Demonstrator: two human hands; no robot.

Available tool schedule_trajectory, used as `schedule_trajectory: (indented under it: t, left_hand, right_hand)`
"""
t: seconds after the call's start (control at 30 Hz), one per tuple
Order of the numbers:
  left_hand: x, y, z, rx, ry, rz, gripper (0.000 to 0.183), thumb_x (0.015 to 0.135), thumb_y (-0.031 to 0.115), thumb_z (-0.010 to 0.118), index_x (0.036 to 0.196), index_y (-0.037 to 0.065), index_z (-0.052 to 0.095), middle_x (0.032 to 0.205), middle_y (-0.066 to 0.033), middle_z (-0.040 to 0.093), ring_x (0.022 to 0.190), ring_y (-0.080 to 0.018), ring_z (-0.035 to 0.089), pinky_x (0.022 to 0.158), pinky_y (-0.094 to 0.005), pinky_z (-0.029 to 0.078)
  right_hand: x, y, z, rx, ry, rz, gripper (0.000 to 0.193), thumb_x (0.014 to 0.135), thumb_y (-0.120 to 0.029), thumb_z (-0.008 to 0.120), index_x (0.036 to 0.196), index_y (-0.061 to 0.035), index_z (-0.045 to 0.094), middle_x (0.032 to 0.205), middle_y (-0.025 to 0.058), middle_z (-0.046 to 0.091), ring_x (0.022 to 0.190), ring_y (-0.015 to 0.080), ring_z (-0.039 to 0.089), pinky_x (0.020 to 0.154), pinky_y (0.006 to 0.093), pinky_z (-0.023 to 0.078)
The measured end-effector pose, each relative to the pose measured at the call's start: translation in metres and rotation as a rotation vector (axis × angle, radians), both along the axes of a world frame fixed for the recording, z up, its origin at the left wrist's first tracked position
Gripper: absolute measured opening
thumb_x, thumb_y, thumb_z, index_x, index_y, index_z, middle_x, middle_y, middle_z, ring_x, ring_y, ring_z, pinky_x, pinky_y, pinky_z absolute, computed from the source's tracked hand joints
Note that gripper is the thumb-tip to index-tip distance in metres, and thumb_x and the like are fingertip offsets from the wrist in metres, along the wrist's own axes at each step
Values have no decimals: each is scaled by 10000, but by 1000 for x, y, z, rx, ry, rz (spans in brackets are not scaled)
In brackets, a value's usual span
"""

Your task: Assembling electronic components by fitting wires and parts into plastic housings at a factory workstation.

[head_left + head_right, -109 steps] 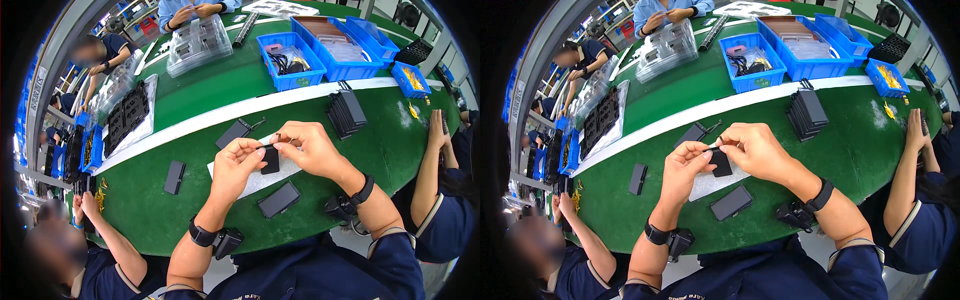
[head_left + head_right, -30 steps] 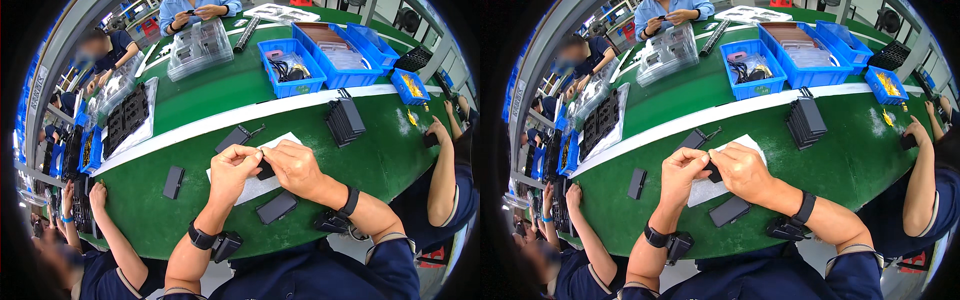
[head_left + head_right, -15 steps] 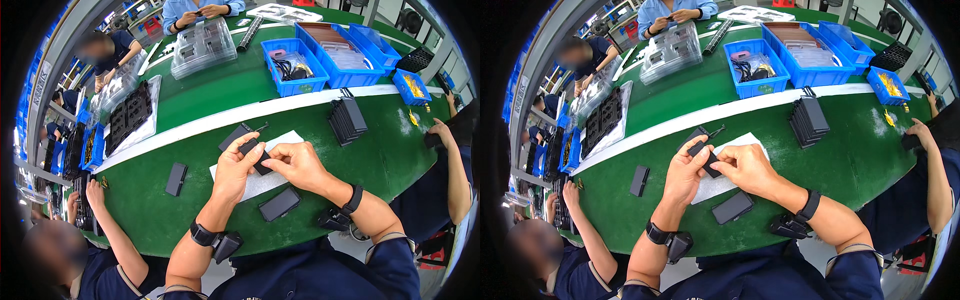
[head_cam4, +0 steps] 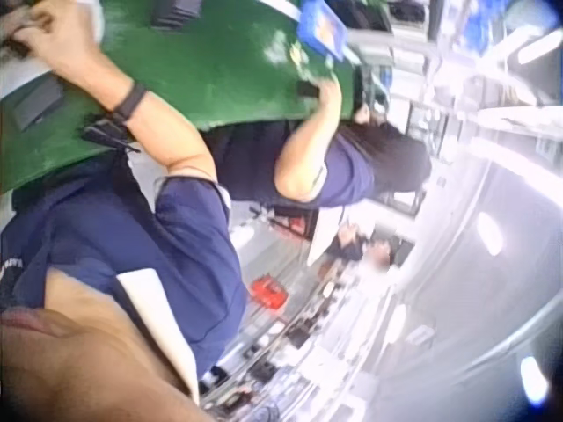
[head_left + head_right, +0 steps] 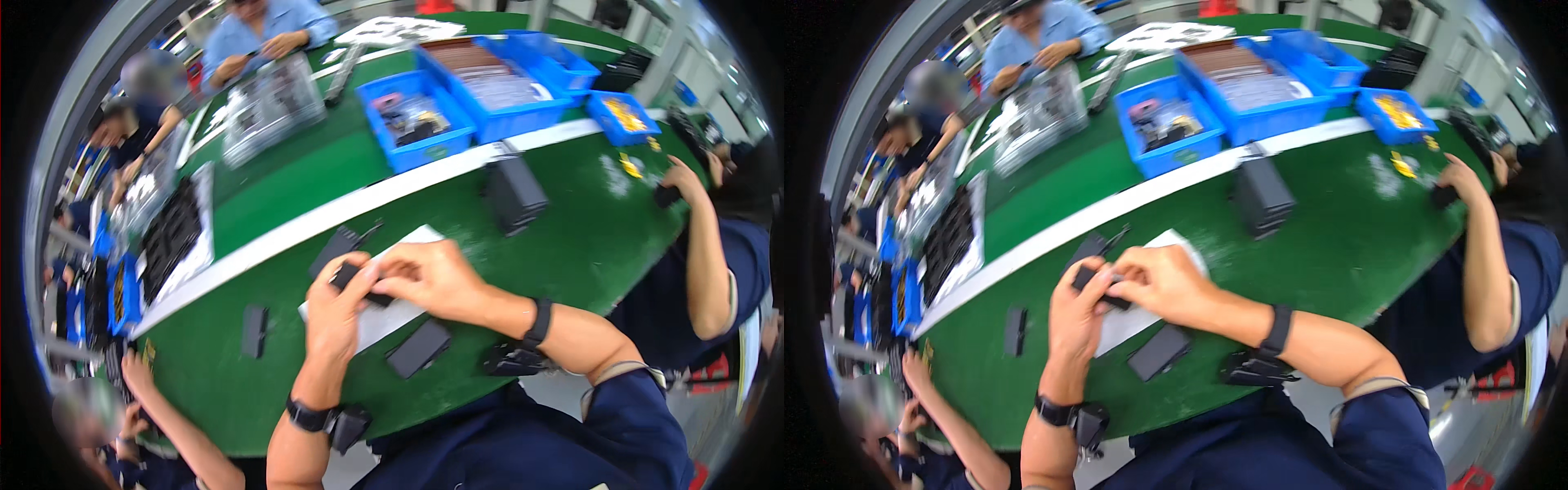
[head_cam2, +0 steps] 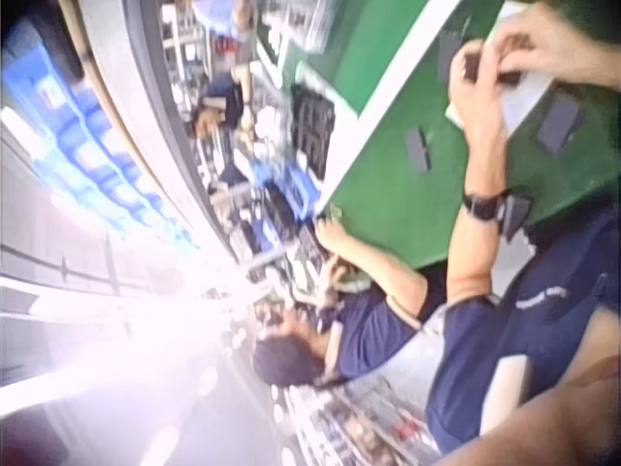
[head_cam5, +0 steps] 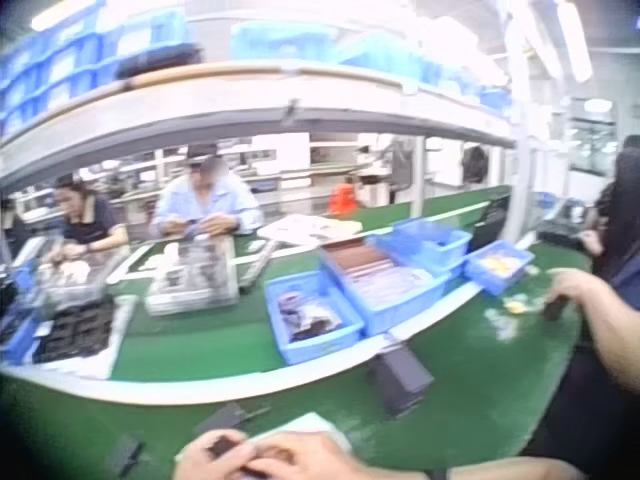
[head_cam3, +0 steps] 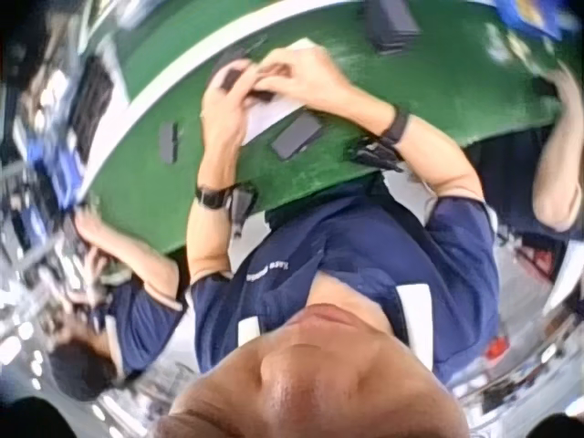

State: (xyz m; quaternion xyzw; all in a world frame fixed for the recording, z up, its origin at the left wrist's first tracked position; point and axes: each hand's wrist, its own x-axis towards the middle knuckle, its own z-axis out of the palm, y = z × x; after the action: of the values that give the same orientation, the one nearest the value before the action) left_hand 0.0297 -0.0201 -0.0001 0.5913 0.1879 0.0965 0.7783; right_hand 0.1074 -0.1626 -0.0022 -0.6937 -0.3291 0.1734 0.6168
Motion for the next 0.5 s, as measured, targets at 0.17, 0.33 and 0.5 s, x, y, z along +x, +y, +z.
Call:
schedule_trajectory:
  t: [0.17,0.33,0.5]
  left_hand:
    - [-7,1,5,-3,-47,24,164,838,78,642,976,35,564,801,1,546,617,-43,475,477,-167,328]
    - [-3,-1,-1,-54,-69,51,151,819,39,655,953,12,591,758,-14,562,605,-60,489,481,-183,334]
    - [-11,-2,7,71,-60,78,269,814,26,655,1059,-35,563,810,-46,589,672,-81,528,555,-189,397]
  right_hand:
    - [0,7,-3,70,-288,-51,114,753,-87,675,818,-4,632,706,100,615,595,176,596,549,298,466]
    - [2,4,-3,62,-283,-90,91,743,-71,644,748,14,615,699,123,611,615,221,606,556,320,466]
    - [8,2,-1,30,-139,37,120,750,-102,656,781,12,634,700,111,626,638,180,604,591,301,470]
